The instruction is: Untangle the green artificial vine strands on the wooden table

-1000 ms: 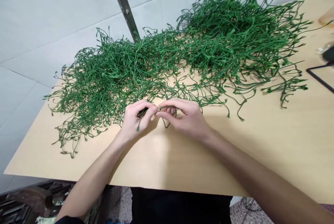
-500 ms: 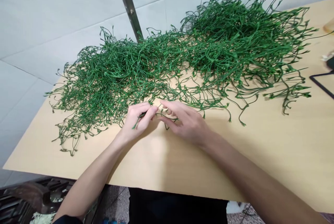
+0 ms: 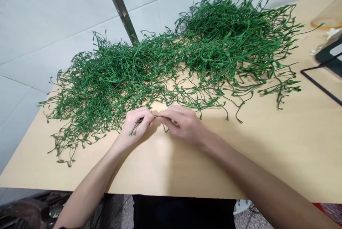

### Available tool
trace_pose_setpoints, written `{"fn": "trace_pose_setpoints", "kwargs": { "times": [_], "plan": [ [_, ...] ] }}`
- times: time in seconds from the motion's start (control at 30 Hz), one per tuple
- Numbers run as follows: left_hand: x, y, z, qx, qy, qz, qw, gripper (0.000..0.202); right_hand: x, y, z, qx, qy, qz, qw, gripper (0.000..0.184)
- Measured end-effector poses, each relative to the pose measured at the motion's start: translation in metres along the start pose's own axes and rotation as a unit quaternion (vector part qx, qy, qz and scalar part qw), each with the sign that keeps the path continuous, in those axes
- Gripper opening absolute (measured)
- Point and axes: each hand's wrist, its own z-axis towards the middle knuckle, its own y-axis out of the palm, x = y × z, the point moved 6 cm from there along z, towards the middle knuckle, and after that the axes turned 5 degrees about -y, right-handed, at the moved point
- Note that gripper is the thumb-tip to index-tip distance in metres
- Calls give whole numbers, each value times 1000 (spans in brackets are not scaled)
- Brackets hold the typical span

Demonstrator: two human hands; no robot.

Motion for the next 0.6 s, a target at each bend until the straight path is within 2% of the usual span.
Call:
{"fn": "trace_pose_setpoints", "kwargs": {
  "times": [0.1,0.2,0.33,0.4,0.47,0.5,0.6],
  "plan": [
    [-2,1,0,8,2,14,1000,32,10,3,0,-20,166,71,983,11],
    [-3,-1,-1,37,28,22,999,17,18,6,-2,-32,306,194,932,23],
    [-1,-6,-4,67,113,87,987,12,26,9,-5,-36,401,340,850,35],
    [-2,-8,-5,70,130,122,982,13,29,8,-6,-23,428,359,829,35],
    [-4,-9,-5,68,124,131,981,13,32,6,-7,3,437,340,833,33],
    [-5,-10,-5,71,116,131,982,12,33,4,-7,22,430,316,845,31],
    [-12,-11,-4,95,53,112,988,10,30,-5,-3,75,342,187,918,19]
  ]
}}
